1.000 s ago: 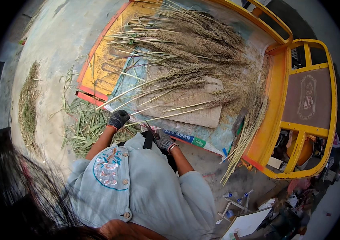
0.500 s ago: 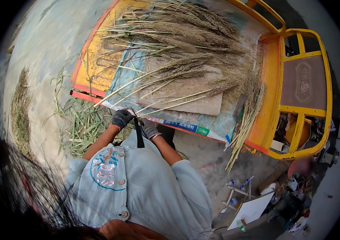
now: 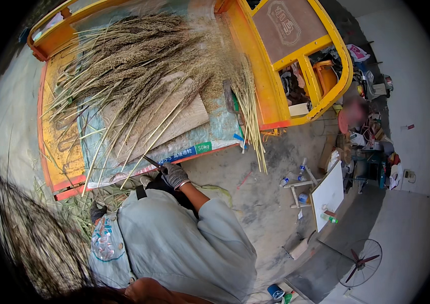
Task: The person repeatedly strikes bundles of grain stalks against a wooden board placed on the bed of a yellow three-wheeled vehicle to separate the grain. The person gathers the stalks, lifts them, and slams them down on the board, then rearranges the bundles and continues the process.
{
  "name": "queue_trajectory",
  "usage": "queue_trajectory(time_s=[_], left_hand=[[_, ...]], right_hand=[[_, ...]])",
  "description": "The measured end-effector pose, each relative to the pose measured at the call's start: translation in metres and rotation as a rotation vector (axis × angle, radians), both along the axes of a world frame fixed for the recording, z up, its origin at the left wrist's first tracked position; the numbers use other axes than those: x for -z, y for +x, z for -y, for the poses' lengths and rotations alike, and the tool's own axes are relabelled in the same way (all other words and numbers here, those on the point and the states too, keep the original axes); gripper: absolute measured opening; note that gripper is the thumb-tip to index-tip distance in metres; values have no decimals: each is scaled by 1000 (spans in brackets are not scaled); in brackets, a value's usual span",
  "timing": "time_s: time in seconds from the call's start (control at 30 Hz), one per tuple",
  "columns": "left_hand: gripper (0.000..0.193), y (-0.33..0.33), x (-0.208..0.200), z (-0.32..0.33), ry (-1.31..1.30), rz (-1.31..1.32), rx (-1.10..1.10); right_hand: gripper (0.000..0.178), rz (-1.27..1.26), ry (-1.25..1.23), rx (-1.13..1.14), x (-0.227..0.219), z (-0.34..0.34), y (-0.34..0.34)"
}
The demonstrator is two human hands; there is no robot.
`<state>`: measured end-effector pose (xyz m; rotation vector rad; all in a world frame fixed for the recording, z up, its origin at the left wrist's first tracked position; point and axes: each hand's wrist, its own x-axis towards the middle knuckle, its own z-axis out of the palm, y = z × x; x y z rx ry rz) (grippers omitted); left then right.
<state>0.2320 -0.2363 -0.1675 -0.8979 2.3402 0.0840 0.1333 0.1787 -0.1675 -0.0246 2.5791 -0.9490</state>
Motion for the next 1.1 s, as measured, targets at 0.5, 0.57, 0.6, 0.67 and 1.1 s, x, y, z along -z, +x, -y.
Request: queue_trajectory(time_s=[0.5, 0.57, 0.6, 0.67, 1.1], left_hand=[[36, -56, 13, -65, 377, -321, -123], [36, -51, 13, -68, 375, -299, -174], [36, -48, 13, -69, 375, -288, -199], [37, -30, 26, -69, 361, -247, -370], [34, -42, 2, -126, 378, -272, -398]], right_hand=[[52, 218, 351, 976, 28, -167, -141], [48, 337, 409, 877, 24, -166, -159], [45, 349, 434, 811, 24, -164, -166], [41, 318, 480, 658, 22, -161, -179], [52, 873, 456, 36, 75, -59, -290]])
